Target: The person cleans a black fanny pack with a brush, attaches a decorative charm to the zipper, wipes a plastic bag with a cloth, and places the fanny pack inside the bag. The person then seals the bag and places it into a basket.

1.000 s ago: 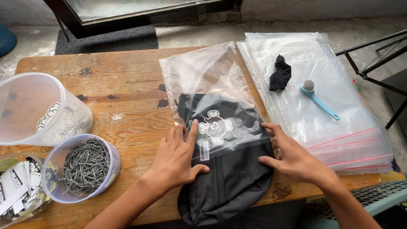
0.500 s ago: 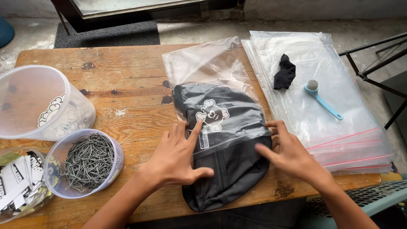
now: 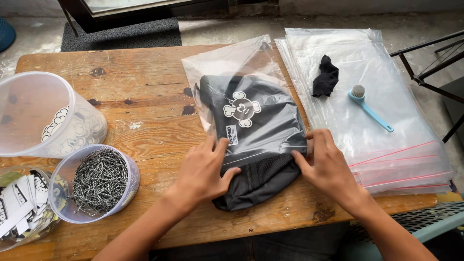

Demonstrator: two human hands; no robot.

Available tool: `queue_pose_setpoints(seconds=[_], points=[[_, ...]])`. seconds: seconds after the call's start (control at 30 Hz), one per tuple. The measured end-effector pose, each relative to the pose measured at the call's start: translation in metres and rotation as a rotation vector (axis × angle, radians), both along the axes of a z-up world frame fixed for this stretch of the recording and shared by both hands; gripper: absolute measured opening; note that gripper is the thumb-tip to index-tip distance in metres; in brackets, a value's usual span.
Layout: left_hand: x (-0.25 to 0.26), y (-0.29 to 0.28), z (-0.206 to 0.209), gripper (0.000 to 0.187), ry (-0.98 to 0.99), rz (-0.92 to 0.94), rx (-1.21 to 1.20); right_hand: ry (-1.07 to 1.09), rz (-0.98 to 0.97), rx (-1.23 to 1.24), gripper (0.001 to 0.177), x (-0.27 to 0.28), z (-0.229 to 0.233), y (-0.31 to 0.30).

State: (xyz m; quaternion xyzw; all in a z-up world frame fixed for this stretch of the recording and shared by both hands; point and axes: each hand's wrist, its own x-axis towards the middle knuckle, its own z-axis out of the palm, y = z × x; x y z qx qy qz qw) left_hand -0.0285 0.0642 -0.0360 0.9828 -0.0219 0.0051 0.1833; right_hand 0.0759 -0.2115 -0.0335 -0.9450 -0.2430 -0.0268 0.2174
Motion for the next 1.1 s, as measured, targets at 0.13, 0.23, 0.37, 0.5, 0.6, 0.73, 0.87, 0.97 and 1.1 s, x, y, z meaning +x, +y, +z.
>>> queue_pose_setpoints(seconds=[0.13,0.23,0.37,0.5,0.6,0.73,0.87,0.97,1.1], points=[[-0.001,0.006,0.016,0.064,0.163,-0.022,-0.139,0.238,0.033,0.087,0.041,0.004,-0.012,-0.007],[-0.004,-0.003,0.011,0.052,0.202,-0.050,-0.098,0.173,0.030,0.065,0.031,0.003,-0.020,-0.005],[-0.007,-0.010,-0.003,0.046,-0.016,-0.009,0.031,-0.117,0.108,-0.072,0.013,0.004,-0.029,-0.003],[-0.003,0.009,0.014,0.042,0.134,-0.040,-0.226,0.009,0.062,0.022,0.012,0.006,-0.014,-0.005],[-0.009,0.032,0.049,0.050,0.309,-0.138,-0.383,0.027,0.071,-0.009,0.011,0.006,-0.014,-0.007],[-0.011,0.042,0.067,0.078,0.459,-0.276,-0.215,0.062,0.067,0.011,0.009,0.007,-0.011,-0.005],[-0.004,0.034,0.047,0.087,0.383,-0.341,-0.149,0.119,0.034,0.042,0.011,0.006,-0.010,-0.004],[-0.001,0.031,0.031,0.072,0.349,-0.293,-0.170,0.165,-0.009,0.088,0.011,0.005,-0.010,-0.003],[0.001,0.025,0.030,0.043,0.324,-0.224,-0.191,0.253,-0.063,0.164,0.009,0.008,-0.012,-0.004]])
